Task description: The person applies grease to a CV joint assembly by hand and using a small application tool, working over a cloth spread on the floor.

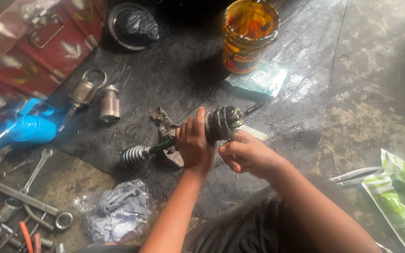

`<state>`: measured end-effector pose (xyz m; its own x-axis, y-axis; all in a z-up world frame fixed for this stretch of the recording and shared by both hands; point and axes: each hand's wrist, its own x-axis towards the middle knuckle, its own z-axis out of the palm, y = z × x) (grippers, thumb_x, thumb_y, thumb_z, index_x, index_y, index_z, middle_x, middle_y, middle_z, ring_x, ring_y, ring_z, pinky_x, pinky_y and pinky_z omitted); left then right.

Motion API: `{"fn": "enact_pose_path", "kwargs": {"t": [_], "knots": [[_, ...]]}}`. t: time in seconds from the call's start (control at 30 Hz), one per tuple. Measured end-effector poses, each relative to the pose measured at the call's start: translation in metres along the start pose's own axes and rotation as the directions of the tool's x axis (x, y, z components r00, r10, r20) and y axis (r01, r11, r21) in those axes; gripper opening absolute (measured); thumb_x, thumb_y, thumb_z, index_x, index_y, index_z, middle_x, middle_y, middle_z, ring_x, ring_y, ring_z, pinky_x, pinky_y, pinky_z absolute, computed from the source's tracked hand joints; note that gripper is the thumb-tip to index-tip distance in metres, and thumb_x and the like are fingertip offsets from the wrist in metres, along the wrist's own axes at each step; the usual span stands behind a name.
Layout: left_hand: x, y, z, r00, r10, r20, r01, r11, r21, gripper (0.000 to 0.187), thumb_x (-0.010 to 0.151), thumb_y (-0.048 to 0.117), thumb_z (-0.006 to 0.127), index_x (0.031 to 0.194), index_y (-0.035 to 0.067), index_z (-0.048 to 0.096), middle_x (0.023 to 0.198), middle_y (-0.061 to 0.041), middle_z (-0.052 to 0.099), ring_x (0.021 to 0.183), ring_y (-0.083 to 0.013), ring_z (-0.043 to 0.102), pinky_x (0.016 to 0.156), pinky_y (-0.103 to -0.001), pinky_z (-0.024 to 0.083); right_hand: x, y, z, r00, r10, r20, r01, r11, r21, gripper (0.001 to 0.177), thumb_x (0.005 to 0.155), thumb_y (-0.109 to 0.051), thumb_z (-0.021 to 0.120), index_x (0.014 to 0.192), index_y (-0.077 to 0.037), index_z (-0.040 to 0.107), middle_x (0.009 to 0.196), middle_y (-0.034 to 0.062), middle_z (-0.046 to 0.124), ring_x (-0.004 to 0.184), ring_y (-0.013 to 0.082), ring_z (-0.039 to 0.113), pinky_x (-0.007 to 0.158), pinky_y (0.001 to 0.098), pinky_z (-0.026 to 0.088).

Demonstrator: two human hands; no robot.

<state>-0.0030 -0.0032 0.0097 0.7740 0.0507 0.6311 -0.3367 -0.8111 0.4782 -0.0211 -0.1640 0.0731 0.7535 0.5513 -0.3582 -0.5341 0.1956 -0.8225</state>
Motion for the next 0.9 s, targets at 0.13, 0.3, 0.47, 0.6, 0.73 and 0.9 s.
{"fn": "enact_pose_path", "kwargs": {"t": [0.13,0.3,0.47,0.6,0.73,0.9], "knots": [[0.004,-0.004,0.003,0.995,0.087,0.044,-0.085,0.996,-0.040,0.062,0.090,0.020,0.074,0.141,0.002,0.044,0.111,-0.017,0.068,0.096,-0.0355,0.068,0.085,-0.048,0.049,0.002,0.018,-0.001,0.992,-0.117,0.043,0.094,0.931,0.352,0.030,0.099,-0.016,0.064,0.073,-0.006,0.053,0.056,0.0016,0.050,0.043,0.0071,0.038,0.041,0.0242,0.029],[0.056,-0.007,-0.036,0.726,-0.092,0.682,0.231,0.966,-0.115,0.099,0.066,0.011,0.080,0.154,0.020,0.036,0.108,-0.016,0.072,0.100,-0.0383,0.069,0.087,-0.045,0.053,0.010,0.013,-0.009,0.990,-0.122,-0.077,0.126,0.990,0.058,0.011,0.090,-0.016,0.063,0.088,-0.006,0.059,0.056,0.0003,0.050,0.043,0.0088,0.044,0.038,0.0244,0.031],[0.076,-0.014,-0.064,0.635,0.036,0.772,0.455,0.790,-0.411,0.082,0.059,0.012,0.090,0.132,0.017,0.052,0.110,-0.012,0.076,0.103,-0.0318,0.075,0.089,-0.040,0.056,0.003,0.004,-0.008,0.989,-0.141,0.052,0.150,0.930,-0.334,0.023,0.091,-0.015,0.061,0.109,0.000,0.062,0.065,0.0008,0.055,0.054,0.0106,0.054,0.049,0.0271,0.046],[0.056,-0.012,-0.063,0.689,-0.134,0.712,0.429,0.867,-0.252,0.060,0.070,0.009,0.081,0.128,0.015,0.064,0.107,-0.010,0.079,0.105,-0.0295,0.076,0.087,-0.040,0.058,0.000,-0.004,-0.002,0.986,-0.142,0.088,0.164,0.923,-0.348,0.032,0.090,-0.017,0.061,0.122,-0.012,0.059,0.063,0.0008,0.055,0.053,0.0092,0.054,0.047,0.0263,0.044],[0.028,0.010,-0.033,0.986,-0.054,0.161,0.081,0.982,-0.171,0.060,0.077,0.002,0.074,0.133,0.009,0.057,0.105,-0.012,0.069,0.098,-0.0342,0.068,0.085,-0.045,0.053,-0.002,-0.005,-0.008,0.996,-0.090,0.027,0.094,0.960,-0.262,0.021,0.094,-0.018,0.062,0.080,-0.002,0.062,0.057,0.0062,0.058,0.044,0.0084,0.045,0.039,0.0245,0.033],[0.021,0.011,-0.020,0.996,0.057,-0.073,-0.063,0.994,-0.084,0.054,0.084,0.004,0.071,0.135,0.006,0.054,0.100,-0.010,0.065,0.093,-0.0329,0.066,0.084,-0.046,0.049,-0.008,0.000,-0.005,0.995,-0.091,0.050,0.094,0.993,-0.067,0.023,0.094,-0.021,0.063,0.079,-0.005,0.059,0.060,0.0060,0.057,0.043,0.0068,0.040,0.040,0.0236,0.030]]}}
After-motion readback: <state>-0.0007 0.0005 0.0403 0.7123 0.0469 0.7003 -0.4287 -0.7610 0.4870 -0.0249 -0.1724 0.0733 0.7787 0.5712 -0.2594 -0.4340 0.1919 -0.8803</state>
